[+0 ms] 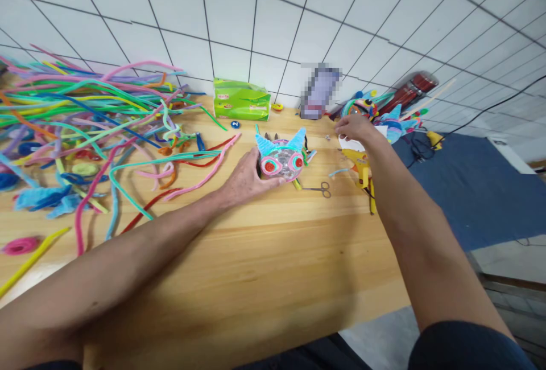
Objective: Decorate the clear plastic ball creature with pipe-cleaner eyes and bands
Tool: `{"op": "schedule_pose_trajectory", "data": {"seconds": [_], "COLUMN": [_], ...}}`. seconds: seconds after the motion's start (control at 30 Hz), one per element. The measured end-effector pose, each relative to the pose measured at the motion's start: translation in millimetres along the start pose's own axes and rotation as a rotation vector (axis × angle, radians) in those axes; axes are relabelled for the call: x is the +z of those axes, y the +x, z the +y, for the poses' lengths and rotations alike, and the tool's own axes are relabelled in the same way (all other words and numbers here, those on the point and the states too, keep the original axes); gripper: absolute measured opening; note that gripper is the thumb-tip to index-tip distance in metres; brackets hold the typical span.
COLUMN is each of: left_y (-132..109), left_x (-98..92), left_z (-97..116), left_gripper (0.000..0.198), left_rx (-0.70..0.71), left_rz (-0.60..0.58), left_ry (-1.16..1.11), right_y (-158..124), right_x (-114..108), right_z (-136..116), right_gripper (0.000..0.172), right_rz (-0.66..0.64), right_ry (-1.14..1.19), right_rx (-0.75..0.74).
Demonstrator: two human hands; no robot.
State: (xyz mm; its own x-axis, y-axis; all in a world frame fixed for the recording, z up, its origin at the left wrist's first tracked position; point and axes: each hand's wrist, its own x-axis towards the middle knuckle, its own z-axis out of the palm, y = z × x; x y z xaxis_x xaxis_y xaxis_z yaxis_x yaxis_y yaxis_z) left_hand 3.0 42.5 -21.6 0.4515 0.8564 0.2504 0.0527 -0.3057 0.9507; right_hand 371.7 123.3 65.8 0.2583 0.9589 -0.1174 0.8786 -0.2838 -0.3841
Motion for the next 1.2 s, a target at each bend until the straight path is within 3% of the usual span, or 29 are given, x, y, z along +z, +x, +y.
{"op": "schedule_pose_trajectory", "data": {"seconds": [0.1,0.17,0.3,0.37,0.43,0.57,0.83,1.2], "left_y": [0.2,0.8,1.6,1.5,1.2,0.1,0.4,0.6], "left_x": [0.2,0.5,1.0,0.9,0.2,-3.4,-10.6,-9.0], "left_z": [-0.9,-2.5,-5.3,-4.8,-2.7,2.7,5.3,6.3], "left_gripper": [0.082,0.083,0.085,0.084,0.085,0.088,0.084,0.098], "left_rx": [-0.004,0.01,0.012,0.009,0.009,0.003,0.01,-0.023], "left_rz": [0.004,0.005,-0.009,-0.007,-0.019,-0.065,-0.136,-0.106], "left_ry": [-0.027,-0.048,-0.055,-0.06,-0.076,-0.08,0.022,0.044], "right_y": [-31.1,-61.8,-125.4,-147.4,-159.7,-165.7,-171.7,-172.3], "right_x": [-11.2,-6.2,40.9,72.3,98.3,121.6,130.0,136.6], "right_z": [-11.4,-18.9,-31.1,-37.7,-44.1,-49.2,-44.3,-45.8], "right_gripper": [0.007,0.008,0.043,0.066,0.076,0.071,0.057,0.052], "right_rz": [-0.009,-0.029,-0.082,-0.08,-0.053,0.085,0.114,0.123], "right_ry": [0.078,0.164,0.338,0.485,0.529,0.501,0.506,0.504], "right_rx": [0.007,-0.054,-0.204,-0.336,-0.432,-0.461,-0.484,-0.44]}}
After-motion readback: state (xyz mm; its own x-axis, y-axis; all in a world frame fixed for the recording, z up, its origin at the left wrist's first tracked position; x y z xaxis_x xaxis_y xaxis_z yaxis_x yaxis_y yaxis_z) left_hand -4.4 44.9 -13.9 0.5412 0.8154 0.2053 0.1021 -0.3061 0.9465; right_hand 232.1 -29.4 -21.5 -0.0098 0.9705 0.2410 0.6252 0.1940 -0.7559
